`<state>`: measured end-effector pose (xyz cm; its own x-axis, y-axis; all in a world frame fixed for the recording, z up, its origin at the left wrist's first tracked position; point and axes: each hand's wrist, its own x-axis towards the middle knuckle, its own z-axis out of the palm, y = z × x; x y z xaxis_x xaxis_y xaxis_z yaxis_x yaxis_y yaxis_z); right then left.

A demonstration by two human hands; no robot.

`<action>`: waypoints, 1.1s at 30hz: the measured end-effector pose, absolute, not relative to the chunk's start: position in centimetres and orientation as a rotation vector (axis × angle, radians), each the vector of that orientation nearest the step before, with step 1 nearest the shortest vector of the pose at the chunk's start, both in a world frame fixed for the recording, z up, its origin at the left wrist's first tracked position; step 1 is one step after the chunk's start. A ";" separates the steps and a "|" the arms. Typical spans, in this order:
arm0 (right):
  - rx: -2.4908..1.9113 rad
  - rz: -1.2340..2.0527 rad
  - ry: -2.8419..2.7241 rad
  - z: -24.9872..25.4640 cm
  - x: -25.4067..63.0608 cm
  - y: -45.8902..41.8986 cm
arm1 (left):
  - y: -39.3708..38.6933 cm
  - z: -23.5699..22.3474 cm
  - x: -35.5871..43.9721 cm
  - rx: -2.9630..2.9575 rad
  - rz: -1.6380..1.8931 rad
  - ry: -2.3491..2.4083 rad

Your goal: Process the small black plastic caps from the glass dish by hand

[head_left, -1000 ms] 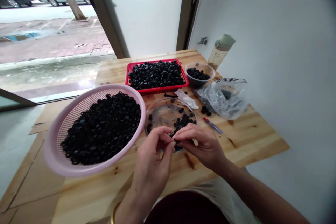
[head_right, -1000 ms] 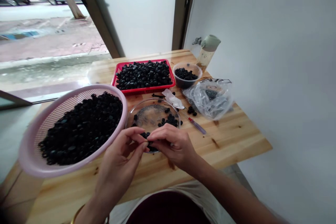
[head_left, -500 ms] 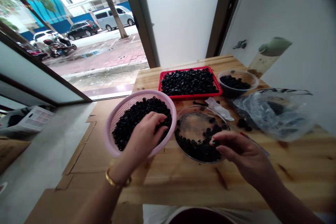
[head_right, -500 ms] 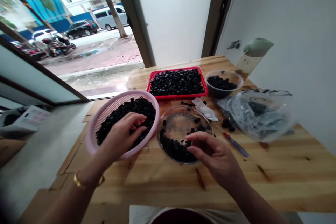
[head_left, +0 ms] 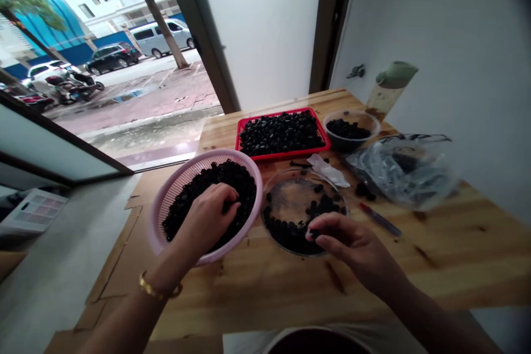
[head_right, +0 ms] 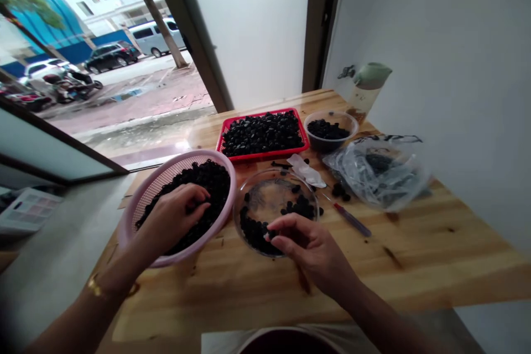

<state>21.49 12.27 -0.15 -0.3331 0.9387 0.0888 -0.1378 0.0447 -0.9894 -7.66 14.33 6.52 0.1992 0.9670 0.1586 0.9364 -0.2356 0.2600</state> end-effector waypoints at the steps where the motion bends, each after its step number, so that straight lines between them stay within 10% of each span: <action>1: -0.822 1.457 -1.381 0.1 21.3 12.2 | 13.3 6.8 -6.7 2.355 0.559 1.783; 12: -0.682 1.059 -1.711 0.0 20.7 11.6 | 9.1 4.3 1.2 2.340 1.006 1.457; 33: -0.735 1.737 -0.927 -1.6 20.9 11.2 | 8.7 -0.5 3.8 1.242 1.309 1.164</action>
<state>20.86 11.21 -1.65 -0.3219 0.9452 -0.0552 -0.4802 -0.2132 -0.8508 3.76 8.67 -0.45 -0.0281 0.9955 0.0901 -0.0267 -0.0908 0.9955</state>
